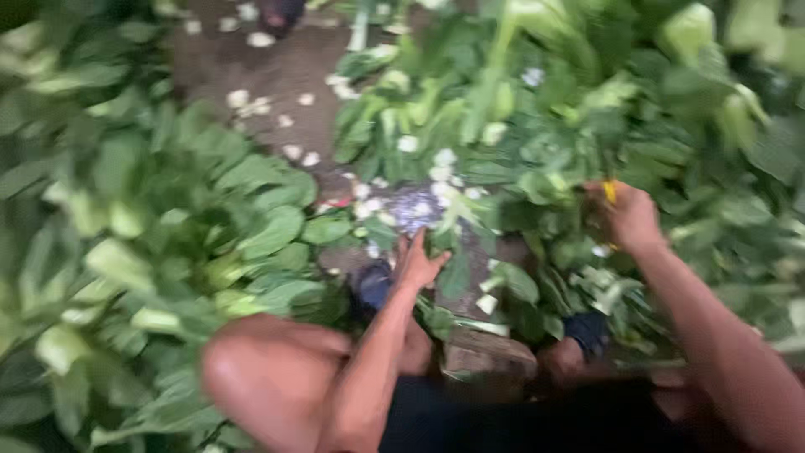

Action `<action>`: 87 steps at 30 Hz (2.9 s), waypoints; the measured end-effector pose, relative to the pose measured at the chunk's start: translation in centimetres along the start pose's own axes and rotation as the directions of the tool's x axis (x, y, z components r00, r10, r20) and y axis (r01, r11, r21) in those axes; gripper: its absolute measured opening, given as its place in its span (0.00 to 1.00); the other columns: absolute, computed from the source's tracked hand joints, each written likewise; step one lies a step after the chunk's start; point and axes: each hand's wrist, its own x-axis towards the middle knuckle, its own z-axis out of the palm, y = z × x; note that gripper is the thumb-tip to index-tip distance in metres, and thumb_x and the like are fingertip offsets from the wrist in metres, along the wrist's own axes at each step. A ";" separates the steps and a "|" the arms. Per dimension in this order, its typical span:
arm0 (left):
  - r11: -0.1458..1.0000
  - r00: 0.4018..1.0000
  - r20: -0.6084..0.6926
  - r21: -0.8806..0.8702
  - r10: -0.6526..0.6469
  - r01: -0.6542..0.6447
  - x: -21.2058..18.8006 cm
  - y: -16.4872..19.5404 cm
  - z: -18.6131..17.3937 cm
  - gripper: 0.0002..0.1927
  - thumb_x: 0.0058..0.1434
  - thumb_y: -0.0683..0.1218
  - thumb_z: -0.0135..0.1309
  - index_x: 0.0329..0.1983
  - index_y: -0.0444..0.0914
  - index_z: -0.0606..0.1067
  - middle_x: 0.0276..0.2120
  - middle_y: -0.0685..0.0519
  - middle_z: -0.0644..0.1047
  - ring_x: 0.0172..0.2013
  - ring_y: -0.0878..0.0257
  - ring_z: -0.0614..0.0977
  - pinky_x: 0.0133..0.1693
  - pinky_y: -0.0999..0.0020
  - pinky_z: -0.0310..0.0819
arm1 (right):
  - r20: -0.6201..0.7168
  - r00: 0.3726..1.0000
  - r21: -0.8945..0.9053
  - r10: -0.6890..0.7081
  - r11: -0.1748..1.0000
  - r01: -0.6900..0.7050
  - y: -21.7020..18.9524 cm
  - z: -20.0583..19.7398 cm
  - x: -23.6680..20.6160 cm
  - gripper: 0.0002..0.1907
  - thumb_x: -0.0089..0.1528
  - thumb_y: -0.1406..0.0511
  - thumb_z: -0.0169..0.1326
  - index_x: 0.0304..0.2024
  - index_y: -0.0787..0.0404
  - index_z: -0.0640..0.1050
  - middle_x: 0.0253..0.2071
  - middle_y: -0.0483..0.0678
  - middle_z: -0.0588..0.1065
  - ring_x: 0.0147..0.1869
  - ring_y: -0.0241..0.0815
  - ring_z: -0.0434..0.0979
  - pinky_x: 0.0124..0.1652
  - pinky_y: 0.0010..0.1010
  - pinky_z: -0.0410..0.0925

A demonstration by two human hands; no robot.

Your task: The person sits on the floor among large piles of leafy green vegetables and uses a small knife to trim the root ends off bok choy heads one at a time, then tosses each trimmed head onto a growing pile beside them while discarded leaves and roots accumulate on the floor.

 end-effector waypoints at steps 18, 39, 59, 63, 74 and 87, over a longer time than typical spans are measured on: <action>0.595 0.635 -0.003 0.354 0.772 -0.721 -6.8 7.9 13.2 0.23 0.68 0.52 0.54 0.65 0.42 0.72 0.63 0.45 0.76 0.64 0.51 0.74 0.67 0.51 0.61 | 0.132 0.961 -0.281 -0.244 0.920 0.272 -4.7 0.9 -3.2 0.22 0.57 0.60 0.63 0.50 0.64 0.78 0.40 0.52 0.81 0.38 0.43 0.82 0.39 0.35 0.77; 0.566 0.584 0.088 -0.397 0.807 -0.723 -19.5 5.1 -0.4 0.15 0.60 0.43 0.41 0.46 0.31 0.73 0.22 0.54 0.70 0.26 0.67 0.69 0.30 0.67 0.64 | 0.607 0.584 -0.618 -0.539 0.142 0.773 -18.8 0.8 -24.2 0.25 0.47 0.66 0.58 0.49 0.56 0.80 0.55 0.46 0.72 0.46 0.44 0.75 0.42 0.33 0.73; 0.211 0.223 0.007 -0.352 0.975 -0.912 -17.1 5.0 0.6 0.30 0.62 0.41 0.54 0.66 0.33 0.59 0.51 0.34 0.75 0.51 0.40 0.78 0.51 0.49 0.70 | 0.257 0.960 -0.338 -0.115 0.920 0.201 -11.4 0.3 -16.5 0.08 0.66 0.60 0.55 0.43 0.56 0.79 0.33 0.52 0.78 0.31 0.51 0.79 0.32 0.40 0.71; 0.819 0.804 0.287 0.094 0.522 -0.566 -17.1 5.1 3.5 0.37 0.58 0.60 0.56 0.69 0.46 0.61 0.43 0.40 0.82 0.45 0.43 0.84 0.47 0.52 0.76 | 0.024 0.900 -0.365 -0.435 0.834 0.413 -7.4 -0.9 -9.1 0.11 0.66 0.61 0.54 0.46 0.58 0.80 0.36 0.57 0.80 0.35 0.53 0.82 0.34 0.40 0.73; 0.630 0.617 -0.168 0.036 0.769 -0.776 -13.2 3.6 4.2 0.20 0.61 0.47 0.60 0.57 0.41 0.78 0.55 0.44 0.75 0.55 0.55 0.77 0.57 0.60 0.74 | -0.197 0.899 -0.706 -0.392 0.693 0.147 7.2 0.1 -0.5 0.17 0.62 0.57 0.64 0.42 0.64 0.79 0.37 0.59 0.79 0.36 0.55 0.80 0.37 0.43 0.75; 0.805 0.850 -0.071 -0.288 0.523 -0.519 -13.0 5.1 4.8 0.15 0.61 0.49 0.61 0.49 0.39 0.82 0.31 0.56 0.82 0.31 0.71 0.79 0.34 0.72 0.73 | -0.069 0.924 0.008 0.377 0.926 -0.377 1.5 4.4 -3.1 0.16 0.59 0.58 0.62 0.36 0.66 0.80 0.31 0.51 0.77 0.31 0.43 0.74 0.32 0.38 0.68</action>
